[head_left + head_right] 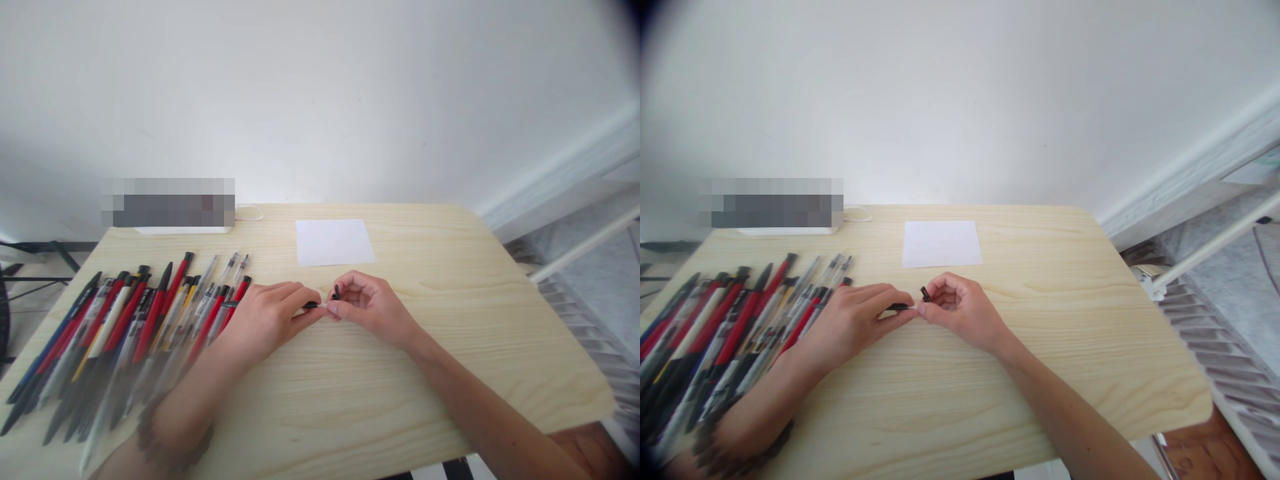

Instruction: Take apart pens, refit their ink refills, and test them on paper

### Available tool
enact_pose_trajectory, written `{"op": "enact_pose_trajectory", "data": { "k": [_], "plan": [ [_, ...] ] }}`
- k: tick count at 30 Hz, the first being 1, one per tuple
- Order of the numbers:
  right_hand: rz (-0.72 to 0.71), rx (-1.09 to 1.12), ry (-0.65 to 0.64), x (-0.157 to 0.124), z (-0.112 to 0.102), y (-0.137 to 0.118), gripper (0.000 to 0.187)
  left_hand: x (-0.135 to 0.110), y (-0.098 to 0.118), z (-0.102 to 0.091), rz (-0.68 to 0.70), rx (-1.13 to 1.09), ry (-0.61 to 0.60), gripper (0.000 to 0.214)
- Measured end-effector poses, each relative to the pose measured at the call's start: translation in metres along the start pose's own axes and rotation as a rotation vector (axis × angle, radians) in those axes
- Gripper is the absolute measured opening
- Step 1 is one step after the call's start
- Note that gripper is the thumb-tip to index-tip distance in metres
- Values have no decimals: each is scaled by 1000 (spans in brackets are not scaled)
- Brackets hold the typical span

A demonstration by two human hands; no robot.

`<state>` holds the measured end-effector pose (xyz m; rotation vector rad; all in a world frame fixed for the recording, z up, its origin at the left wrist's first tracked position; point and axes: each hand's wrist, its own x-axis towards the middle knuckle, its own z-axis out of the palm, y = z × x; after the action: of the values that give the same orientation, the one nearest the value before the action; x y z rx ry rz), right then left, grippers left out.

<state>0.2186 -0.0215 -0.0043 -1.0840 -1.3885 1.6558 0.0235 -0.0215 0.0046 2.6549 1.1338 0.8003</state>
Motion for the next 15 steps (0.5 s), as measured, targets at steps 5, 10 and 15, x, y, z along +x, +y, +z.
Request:
{"op": "enact_pose_trajectory", "data": {
  "k": [5, 10, 15],
  "plan": [
    [13, -3, 18, 1, -3, -2, 19, 1, 2, -1, -29, -41, 12, 15],
    [0, 83, 1, 2, -2, -2, 18, 2, 4, -4, -52, -90, 12, 15],
    [-23, 118, 10, 3, -1, -1, 17, 3, 5, -5, -102, -165, 11, 15]
  ]
}}
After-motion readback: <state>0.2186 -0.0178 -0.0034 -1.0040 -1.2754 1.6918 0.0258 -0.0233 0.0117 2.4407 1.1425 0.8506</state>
